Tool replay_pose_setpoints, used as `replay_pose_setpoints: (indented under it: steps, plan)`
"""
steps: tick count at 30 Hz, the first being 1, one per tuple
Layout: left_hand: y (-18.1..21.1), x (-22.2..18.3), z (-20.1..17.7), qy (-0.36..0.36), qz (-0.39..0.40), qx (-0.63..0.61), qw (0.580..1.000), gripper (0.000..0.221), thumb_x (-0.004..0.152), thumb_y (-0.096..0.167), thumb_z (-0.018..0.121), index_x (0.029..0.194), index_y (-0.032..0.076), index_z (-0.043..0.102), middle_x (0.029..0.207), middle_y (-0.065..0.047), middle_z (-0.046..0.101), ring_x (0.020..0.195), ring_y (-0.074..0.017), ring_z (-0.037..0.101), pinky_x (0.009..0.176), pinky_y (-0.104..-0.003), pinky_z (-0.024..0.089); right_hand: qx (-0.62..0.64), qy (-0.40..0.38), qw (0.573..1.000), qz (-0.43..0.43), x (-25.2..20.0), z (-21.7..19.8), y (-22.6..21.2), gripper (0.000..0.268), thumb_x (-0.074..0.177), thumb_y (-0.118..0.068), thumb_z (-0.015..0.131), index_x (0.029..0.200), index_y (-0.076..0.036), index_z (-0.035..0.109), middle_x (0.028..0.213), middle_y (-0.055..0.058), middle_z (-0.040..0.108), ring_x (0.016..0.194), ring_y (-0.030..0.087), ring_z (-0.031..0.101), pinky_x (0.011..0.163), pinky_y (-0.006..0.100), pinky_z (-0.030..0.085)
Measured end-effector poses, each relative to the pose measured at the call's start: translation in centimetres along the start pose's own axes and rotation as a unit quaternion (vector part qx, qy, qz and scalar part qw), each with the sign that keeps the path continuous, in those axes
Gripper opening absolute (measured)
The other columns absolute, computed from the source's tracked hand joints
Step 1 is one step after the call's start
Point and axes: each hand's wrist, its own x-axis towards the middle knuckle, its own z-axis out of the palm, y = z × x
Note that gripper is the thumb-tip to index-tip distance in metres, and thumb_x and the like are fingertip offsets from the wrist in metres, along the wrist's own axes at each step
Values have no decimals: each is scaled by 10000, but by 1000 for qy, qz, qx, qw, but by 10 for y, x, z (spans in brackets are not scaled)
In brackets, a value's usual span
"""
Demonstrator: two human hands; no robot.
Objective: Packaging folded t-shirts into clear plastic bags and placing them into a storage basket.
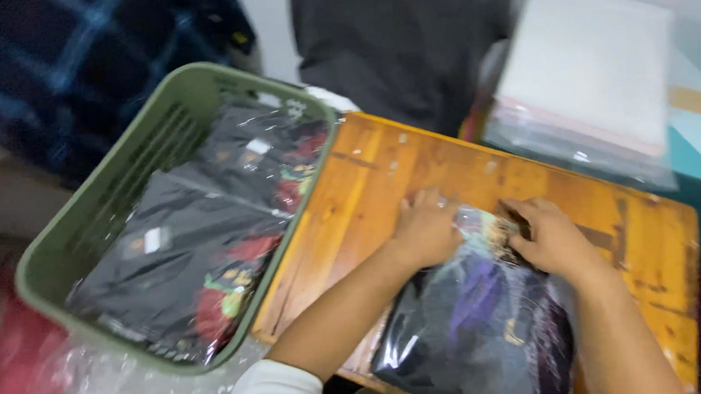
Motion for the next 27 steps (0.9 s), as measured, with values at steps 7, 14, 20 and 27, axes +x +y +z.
replay_pose_setpoints:
  steps: [7,14,20,27]
  plan:
    - [-5,-19,-14,70,1,-133,989,579,803,267,578,1381,253,545,1212,-155,525,1136,-464,477,975,-597,394,-38,-229,973,-7,41,-38,-56,420,705,-219,771,1125,-216,757,884,-31,829,725,136,719,703,286,532]
    - [-1,-98,-84,145,-136,-431,880,1144,690,526,662,1610,224,51,1564,-188,163,1485,-468,198,1155,-652,208,-72,-170,983,-16,34,-88,-122,165,915,-327,640,1023,-221,707,898,-11,809,825,178,743,793,316,529]
    - [10,-149,-39,253,28,-494,831,233,981,260,536,1099,71,604,984,-62,604,954,-174,592,890,-322,489,-91,107,974,-177,19,-118,-177,181,870,-142,627,1044,-130,676,941,102,734,940,392,670,852,497,467]
    - [-79,-106,40,-107,15,-927,359,562,1075,293,316,1436,-55,569,1239,-240,689,1096,-353,688,896,-496,515,74,290,882,-363,-59,-128,-195,322,1000,-261,489,1102,28,589,1283,266,669,1311,502,620,1209,603,432]
